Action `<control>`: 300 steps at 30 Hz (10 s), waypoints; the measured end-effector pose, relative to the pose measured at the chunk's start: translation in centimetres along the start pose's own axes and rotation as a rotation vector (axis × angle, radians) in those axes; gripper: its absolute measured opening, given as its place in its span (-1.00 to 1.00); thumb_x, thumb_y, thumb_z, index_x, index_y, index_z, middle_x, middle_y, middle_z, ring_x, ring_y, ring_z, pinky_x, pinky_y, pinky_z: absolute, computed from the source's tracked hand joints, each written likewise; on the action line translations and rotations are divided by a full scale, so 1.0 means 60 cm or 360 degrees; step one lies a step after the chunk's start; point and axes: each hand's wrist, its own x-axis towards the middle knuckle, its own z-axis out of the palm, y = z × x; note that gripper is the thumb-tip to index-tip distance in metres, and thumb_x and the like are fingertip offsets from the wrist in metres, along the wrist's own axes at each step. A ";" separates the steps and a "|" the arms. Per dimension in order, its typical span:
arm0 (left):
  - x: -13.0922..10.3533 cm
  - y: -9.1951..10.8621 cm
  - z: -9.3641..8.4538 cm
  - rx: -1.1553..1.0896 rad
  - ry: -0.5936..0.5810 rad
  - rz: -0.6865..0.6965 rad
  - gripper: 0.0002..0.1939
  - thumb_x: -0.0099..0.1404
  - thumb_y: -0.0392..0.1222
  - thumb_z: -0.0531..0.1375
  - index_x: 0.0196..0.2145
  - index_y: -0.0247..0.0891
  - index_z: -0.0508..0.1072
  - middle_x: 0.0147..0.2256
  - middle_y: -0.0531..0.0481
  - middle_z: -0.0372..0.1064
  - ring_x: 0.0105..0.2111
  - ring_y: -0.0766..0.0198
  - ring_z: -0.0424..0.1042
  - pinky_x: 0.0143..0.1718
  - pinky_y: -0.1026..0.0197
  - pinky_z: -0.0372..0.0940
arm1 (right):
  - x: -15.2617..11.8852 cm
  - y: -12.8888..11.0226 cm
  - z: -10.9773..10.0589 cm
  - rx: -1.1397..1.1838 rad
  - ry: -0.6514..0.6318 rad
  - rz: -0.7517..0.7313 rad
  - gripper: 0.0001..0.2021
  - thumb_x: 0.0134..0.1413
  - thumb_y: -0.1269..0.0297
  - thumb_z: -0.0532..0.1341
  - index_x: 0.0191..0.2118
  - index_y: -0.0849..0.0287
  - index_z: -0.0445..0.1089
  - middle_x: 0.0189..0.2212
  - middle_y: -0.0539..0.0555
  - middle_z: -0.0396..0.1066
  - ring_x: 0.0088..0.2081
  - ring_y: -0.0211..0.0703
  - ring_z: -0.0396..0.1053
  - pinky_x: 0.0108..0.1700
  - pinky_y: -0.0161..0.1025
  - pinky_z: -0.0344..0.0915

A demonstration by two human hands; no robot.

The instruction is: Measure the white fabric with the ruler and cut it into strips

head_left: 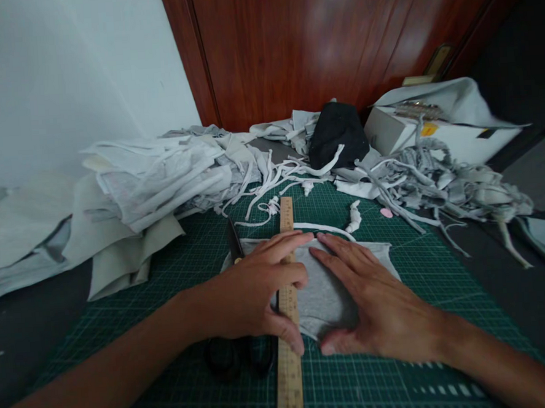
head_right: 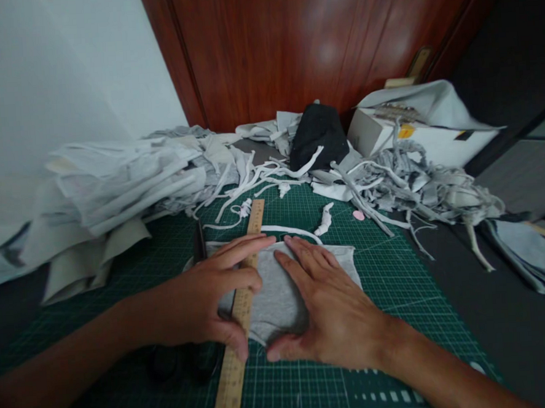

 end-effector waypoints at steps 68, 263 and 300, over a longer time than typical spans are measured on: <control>-0.029 0.008 -0.011 0.0046 0.0112 -0.0193 -0.49 0.25 0.03 0.43 0.12 -0.12 0.57 0.40 -0.17 0.20 0.35 -0.12 0.30 0.35 -0.09 0.26 | 0.024 0.012 0.005 -0.0165 0.0096 -0.0227 0.06 0.23 -0.46 0.12 0.55 0.28 -0.02 0.55 0.40 -0.17 0.56 0.27 -0.25 0.52 0.33 -0.24; -0.038 0.015 0.021 0.0410 0.0010 -0.0355 0.33 -0.02 0.60 0.32 0.51 -0.13 0.06 0.52 -0.18 -0.05 0.48 -0.28 0.00 0.46 -0.30 -0.04 | 0.023 0.039 -0.051 0.0169 0.0468 -0.0393 -0.18 0.27 -0.25 0.27 0.46 0.15 0.20 0.45 0.37 0.17 0.45 0.29 0.14 0.40 0.27 0.16; -0.033 0.031 0.012 0.0319 -0.0036 -0.0372 0.20 -0.01 0.56 0.35 0.45 -0.09 0.22 0.49 -0.22 0.02 0.46 -0.34 0.02 0.41 -0.34 -0.02 | 0.139 -0.012 0.023 0.1953 0.1015 0.0328 -0.78 0.08 0.20 0.40 -0.27 0.12 0.37 -0.54 -0.11 0.42 -0.66 -0.34 0.34 -0.70 -0.38 0.24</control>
